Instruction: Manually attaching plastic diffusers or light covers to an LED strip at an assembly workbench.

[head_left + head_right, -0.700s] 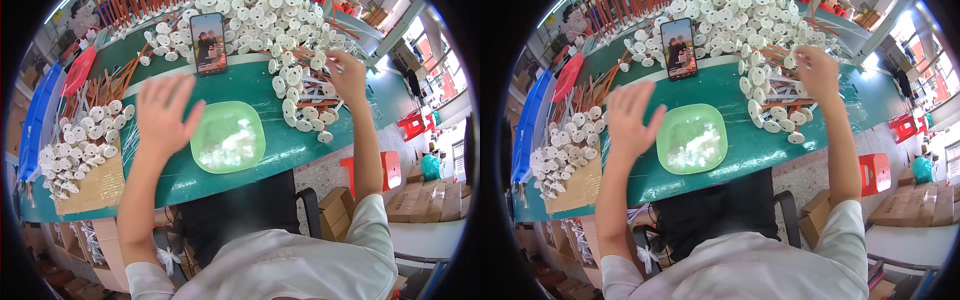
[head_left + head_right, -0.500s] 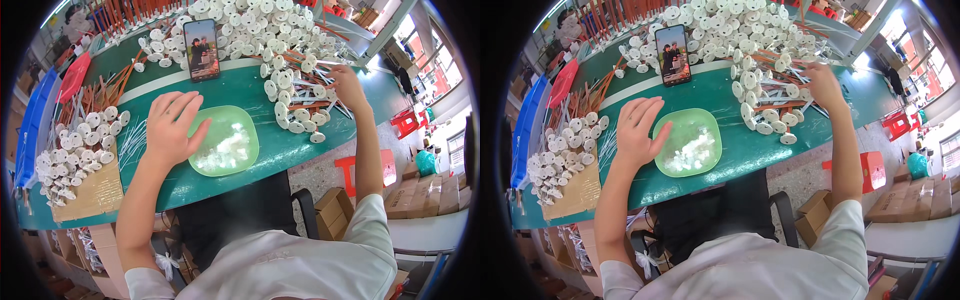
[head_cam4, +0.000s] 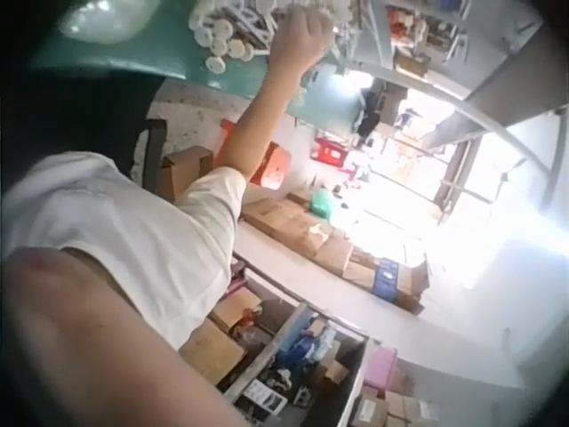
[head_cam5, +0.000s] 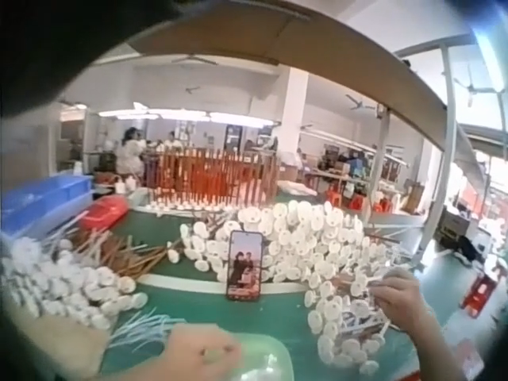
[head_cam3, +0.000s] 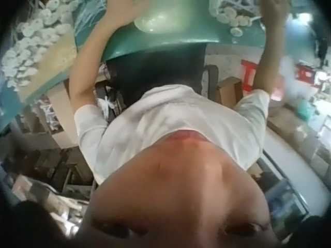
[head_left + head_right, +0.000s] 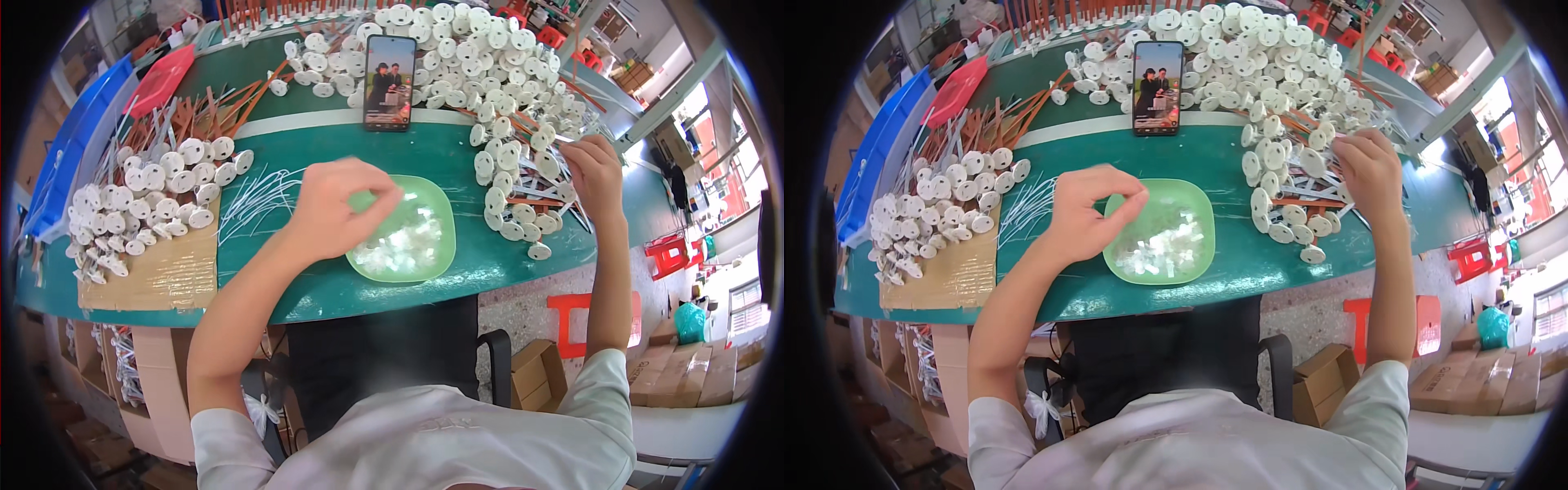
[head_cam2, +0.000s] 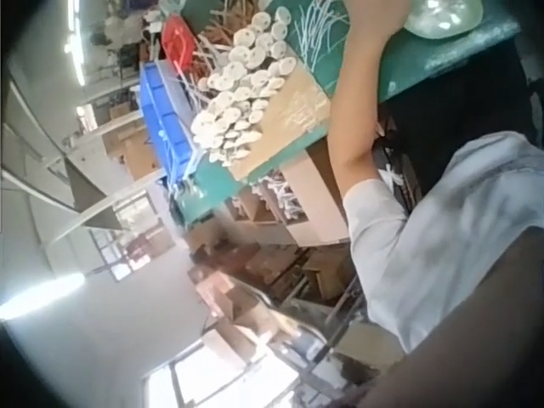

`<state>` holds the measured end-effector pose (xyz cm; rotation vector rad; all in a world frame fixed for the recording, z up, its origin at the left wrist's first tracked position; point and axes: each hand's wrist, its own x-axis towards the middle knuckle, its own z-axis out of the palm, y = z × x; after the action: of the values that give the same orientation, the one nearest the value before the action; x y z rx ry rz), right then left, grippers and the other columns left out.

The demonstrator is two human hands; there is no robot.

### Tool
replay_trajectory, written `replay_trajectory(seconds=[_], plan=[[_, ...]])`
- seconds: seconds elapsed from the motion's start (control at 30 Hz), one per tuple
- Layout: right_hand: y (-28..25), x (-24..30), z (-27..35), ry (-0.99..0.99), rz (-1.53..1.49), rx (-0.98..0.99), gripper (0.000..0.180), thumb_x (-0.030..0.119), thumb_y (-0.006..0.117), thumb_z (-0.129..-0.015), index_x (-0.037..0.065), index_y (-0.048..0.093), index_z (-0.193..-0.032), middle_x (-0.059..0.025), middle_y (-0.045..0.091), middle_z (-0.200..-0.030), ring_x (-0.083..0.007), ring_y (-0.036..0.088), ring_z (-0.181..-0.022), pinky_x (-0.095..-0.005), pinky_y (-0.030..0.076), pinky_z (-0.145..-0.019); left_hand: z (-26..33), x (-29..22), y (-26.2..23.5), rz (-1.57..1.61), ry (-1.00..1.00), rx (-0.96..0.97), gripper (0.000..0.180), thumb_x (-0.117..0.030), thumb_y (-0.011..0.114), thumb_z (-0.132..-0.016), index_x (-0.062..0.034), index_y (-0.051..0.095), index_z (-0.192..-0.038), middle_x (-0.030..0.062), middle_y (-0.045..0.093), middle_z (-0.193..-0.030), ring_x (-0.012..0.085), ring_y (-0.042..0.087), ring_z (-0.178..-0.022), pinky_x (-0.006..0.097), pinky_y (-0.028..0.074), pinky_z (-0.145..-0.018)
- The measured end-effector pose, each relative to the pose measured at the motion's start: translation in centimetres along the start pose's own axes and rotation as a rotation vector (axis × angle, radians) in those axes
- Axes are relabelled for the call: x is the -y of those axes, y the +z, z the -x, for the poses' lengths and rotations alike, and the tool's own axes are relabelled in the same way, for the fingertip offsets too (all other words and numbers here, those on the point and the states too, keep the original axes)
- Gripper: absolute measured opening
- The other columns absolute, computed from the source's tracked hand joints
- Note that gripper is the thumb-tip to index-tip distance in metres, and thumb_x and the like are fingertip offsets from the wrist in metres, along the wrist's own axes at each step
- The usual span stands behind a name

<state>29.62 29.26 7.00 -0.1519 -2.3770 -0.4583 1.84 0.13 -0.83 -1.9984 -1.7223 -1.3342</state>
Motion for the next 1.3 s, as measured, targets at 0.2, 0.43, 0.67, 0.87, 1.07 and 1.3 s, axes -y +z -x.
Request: replay_trajectory(seconds=[0.2, 0.43, 0.67, 0.87, 1.07, 1.3], plan=[[1.7, 11.5, -5.4, -0.416, -0.125, -0.381, 0.025, 0.002, 0.077, -0.065, 0.004, 0.076, -0.09, -0.0056, 0.074, -0.1, -0.0234, 0.062, -0.082, -0.0329, 0.051, -0.066, 0.2, -2.0, -0.1, 1.165, -0.52, 0.228, 0.044, -0.015, 0.066, -0.095, 0.0012, 0.057, -0.135, 0.015, 0.067, -0.123, 0.0184, 0.067, -0.103, 0.036, 0.051, -0.094], [6.2, 14.7, -8.7, -0.426, -0.34, -0.488, 0.032, 0.001, 0.077, -0.065, 0.003, 0.074, -0.097, -0.0077, 0.072, -0.107, -0.0249, 0.063, -0.083, -0.0338, 0.052, -0.066, 0.4, -1.1, 0.0, 1.43, -0.516, 0.14, 0.054, -0.003, 0.066, -0.094, 0.0036, 0.046, -0.144, 0.0169, 0.064, -0.13, 0.0262, 0.061, -0.122, 0.041, 0.048, -0.107], [9.6, 16.4, -6.9, -0.396, -0.711, -0.477, 0.037, -0.001, 0.079, -0.065, 0.001, 0.073, -0.101, -0.0124, 0.07, -0.103, -0.0278, 0.067, -0.081, -0.0329, 0.057, -0.067, 0.4, -0.8, 0.2, 1.253, -0.584, 0.047, 0.052, 0.003, 0.069, -0.09, 0.003, 0.051, -0.139, 0.0128, 0.064, -0.127, 0.0219, 0.062, -0.119, 0.038, 0.051, -0.102], [10.1, 16.0, -6.4, -0.396, -0.765, -0.439, 0.035, -0.001, 0.08, -0.064, -0.001, 0.074, -0.098, -0.0133, 0.07, -0.104, -0.0275, 0.068, -0.082, -0.0326, 0.058, -0.067, 0.4, -0.1, -0.1, 1.254, -0.55, 0.071, 0.052, 0.007, 0.068, -0.089, 0.0035, 0.051, -0.138, 0.0143, 0.064, -0.127, 0.0197, 0.062, -0.118, 0.037, 0.052, -0.102], [10.0, 16.5, -5.9, -0.317, -0.798, -0.494, 0.035, -0.007, 0.075, -0.062, -0.001, 0.074, -0.097, -0.0117, 0.071, -0.098, -0.0274, 0.07, -0.079, -0.0319, 0.06, -0.066, 0.5, 0.1, 0.4, 1.179, -0.504, 0.079, 0.055, 0.009, 0.07, -0.086, 0.0017, 0.049, -0.137, 0.0173, 0.068, -0.119, 0.0214, 0.067, -0.112, 0.036, 0.055, -0.098], [9.6, 17.0, -5.7, -0.216, -0.849, -0.444, 0.034, -0.009, 0.073, -0.065, -0.002, 0.073, -0.099, -0.0132, 0.073, -0.097, -0.0271, 0.071, -0.077, -0.0315, 0.06, -0.064, 0.9, -0.2, 0.8, 1.147, -0.622, -0.01, 0.047, 0.006, 0.072, -0.086, -0.0011, 0.05, -0.127, 0.0189, 0.07, -0.115, 0.0234, 0.068, -0.11, 0.038, 0.056, -0.097]])
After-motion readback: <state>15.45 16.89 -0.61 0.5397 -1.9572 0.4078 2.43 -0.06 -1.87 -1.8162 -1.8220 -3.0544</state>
